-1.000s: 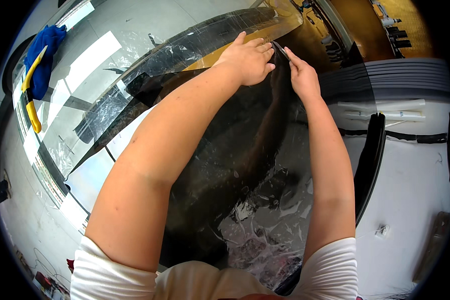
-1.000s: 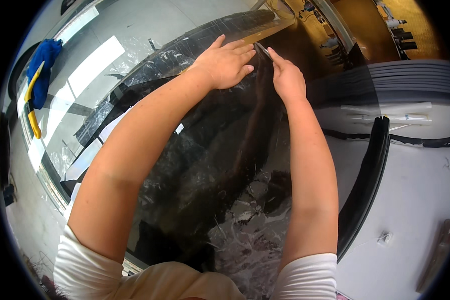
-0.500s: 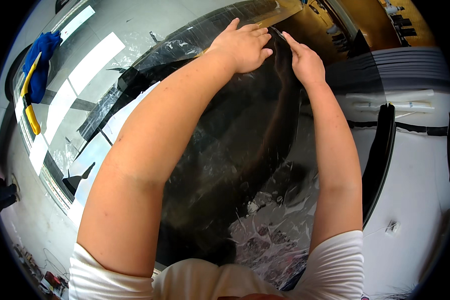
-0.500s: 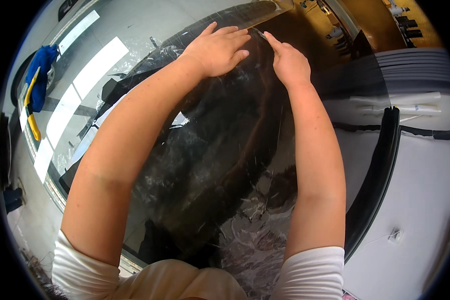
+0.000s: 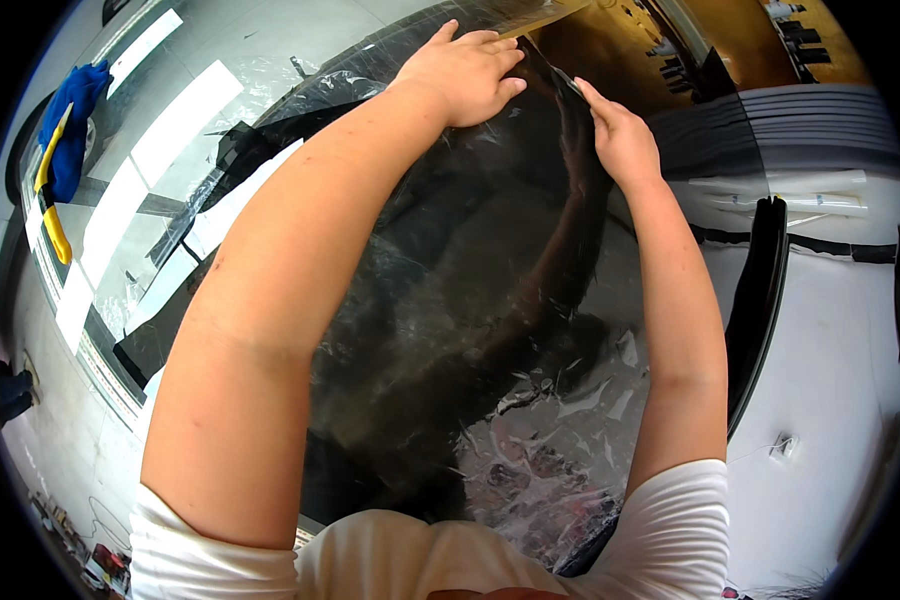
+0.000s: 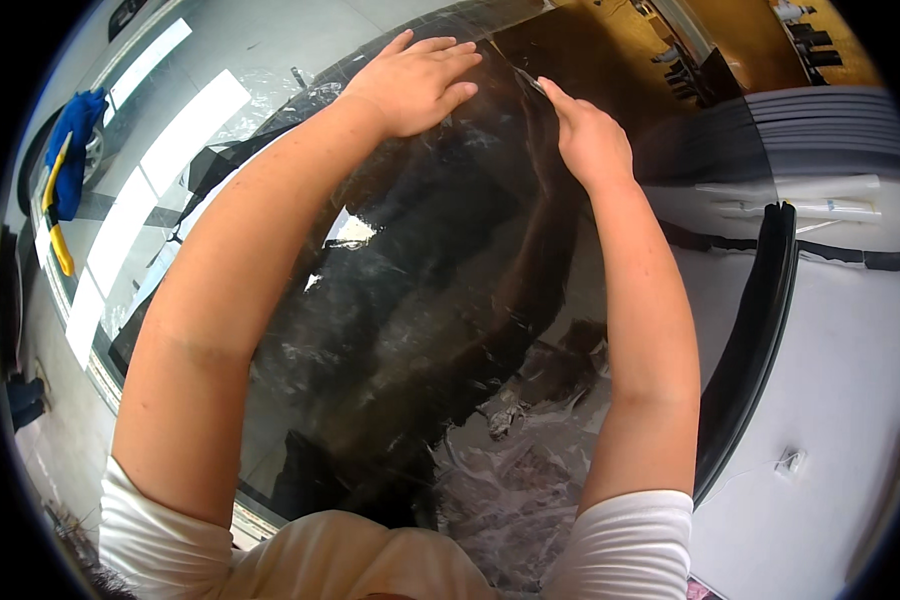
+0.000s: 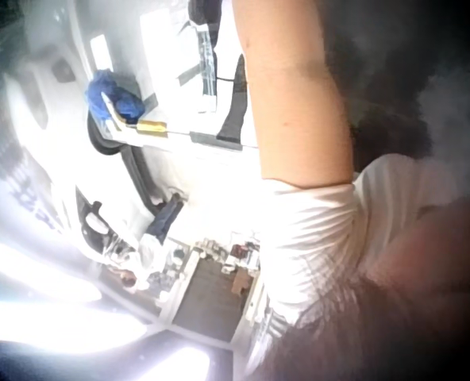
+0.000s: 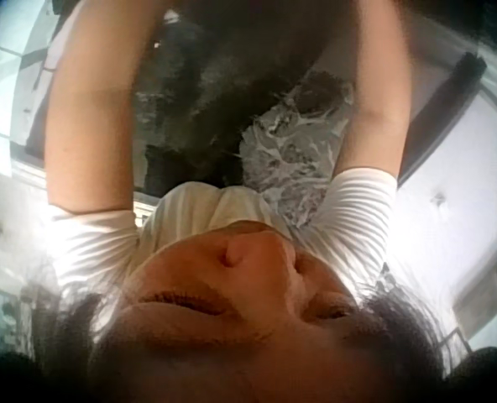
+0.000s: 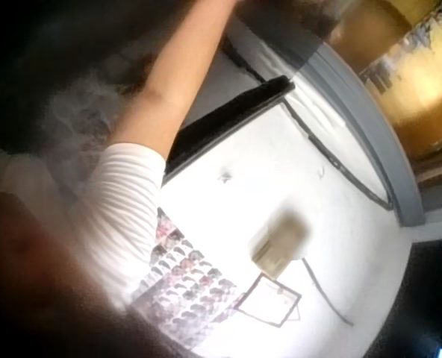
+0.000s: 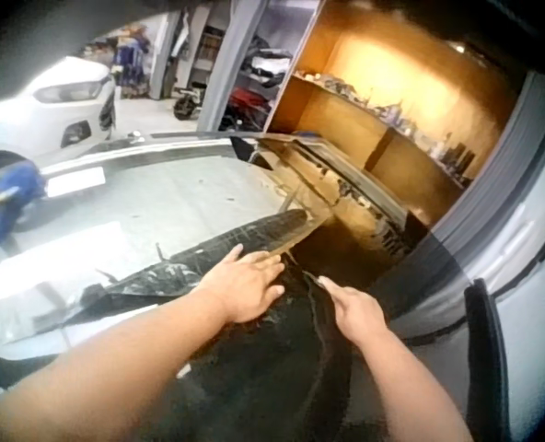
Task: The person applies a dark tint film to a car windshield using a squeegee and a utility knife. They smooth the film to remove bubbles, trim excess material along the edges, and adjust the film's position.
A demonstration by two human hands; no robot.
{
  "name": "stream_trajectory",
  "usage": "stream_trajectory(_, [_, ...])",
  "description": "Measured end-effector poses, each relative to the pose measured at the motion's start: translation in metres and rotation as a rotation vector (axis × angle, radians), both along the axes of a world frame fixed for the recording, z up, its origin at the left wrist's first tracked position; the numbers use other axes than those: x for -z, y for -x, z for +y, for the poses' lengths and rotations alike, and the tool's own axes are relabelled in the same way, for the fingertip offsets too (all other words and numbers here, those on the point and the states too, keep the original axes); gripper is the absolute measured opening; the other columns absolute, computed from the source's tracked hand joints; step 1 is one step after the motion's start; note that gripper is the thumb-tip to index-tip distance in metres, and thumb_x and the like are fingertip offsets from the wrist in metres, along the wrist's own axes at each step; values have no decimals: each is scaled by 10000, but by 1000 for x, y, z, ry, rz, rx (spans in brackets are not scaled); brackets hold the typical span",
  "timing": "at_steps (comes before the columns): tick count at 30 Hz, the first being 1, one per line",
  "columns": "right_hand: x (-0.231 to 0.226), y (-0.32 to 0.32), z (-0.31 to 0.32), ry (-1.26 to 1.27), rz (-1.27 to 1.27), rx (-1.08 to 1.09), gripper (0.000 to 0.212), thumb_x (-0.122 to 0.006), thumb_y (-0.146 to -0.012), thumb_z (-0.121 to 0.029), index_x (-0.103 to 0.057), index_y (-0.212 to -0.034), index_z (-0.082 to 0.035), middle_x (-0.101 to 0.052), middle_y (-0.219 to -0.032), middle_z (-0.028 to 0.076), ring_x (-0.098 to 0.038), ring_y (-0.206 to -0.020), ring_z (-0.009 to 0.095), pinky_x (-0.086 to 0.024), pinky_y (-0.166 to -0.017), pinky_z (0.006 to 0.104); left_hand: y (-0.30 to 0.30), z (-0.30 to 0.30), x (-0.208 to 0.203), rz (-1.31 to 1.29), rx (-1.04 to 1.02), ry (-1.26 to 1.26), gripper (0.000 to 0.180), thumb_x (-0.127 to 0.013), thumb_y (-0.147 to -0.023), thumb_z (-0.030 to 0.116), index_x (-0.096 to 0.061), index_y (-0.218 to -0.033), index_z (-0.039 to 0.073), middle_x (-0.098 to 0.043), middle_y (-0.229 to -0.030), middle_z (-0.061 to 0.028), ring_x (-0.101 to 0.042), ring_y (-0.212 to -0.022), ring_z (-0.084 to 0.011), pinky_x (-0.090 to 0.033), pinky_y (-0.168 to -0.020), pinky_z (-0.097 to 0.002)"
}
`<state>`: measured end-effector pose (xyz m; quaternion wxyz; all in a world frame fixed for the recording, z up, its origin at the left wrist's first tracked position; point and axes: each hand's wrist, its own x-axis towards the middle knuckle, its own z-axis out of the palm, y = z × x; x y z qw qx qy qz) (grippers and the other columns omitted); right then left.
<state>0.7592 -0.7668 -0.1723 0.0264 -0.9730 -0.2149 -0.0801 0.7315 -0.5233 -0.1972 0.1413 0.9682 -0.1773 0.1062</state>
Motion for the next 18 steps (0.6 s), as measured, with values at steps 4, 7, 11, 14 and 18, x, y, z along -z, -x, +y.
stream_trajectory(4, [-1,18,-21,-52,4,-14,424,-479,-899,-134,-513,-1252,-366,-636,-917,91,-607,-847,309,-496,-727,419,-3,0,5,-28,-5,-10,483,-322,-961,407,-415,-1355,145,-380,-1431,-19,-290,-1347,-186,-188,-1123,-447])
stream_trajectory(7, [-2,28,-38,-71,19,-8,419,-492,-891,-126,-526,-1244,-351,-636,-903,93,-606,-836,312,-497,-718,415,-3,0,3,-35,2,-28,486,-328,-960,409,-404,-1363,150,-384,-1428,-25,-289,-1348,-190,-183,-1124,-446])
stream_trajectory(11, [-7,48,-54,-61,38,13,416,-494,-892,-123,-530,-1242,-344,-637,-903,93,-608,-830,305,-498,-716,412,-6,4,2,-40,7,-77,480,-321,-964,408,-390,-1375,168,-380,-1429,-31,-282,-1351,-186,-172,-1129,-438])
stream_trajectory(14, [-9,62,-71,-57,51,22,412,-493,-895,-122,-531,-1243,-339,-637,-900,90,-610,-825,302,-499,-710,407,-3,4,1,-24,5,-89,475,-319,-967,407,-386,-1378,179,-371,-1436,-20,-280,-1352,-185,-167,-1130,-439])
stream_trajectory(18, [-14,85,-95,-60,74,64,411,-496,-895,-118,-531,-1246,-331,-633,-884,86,-611,-812,298,-499,-699,406,-8,6,4,-30,30,-63,469,-323,-968,405,-388,-1376,184,-370,-1436,-2,-289,-1346,-190,-165,-1130,-443])
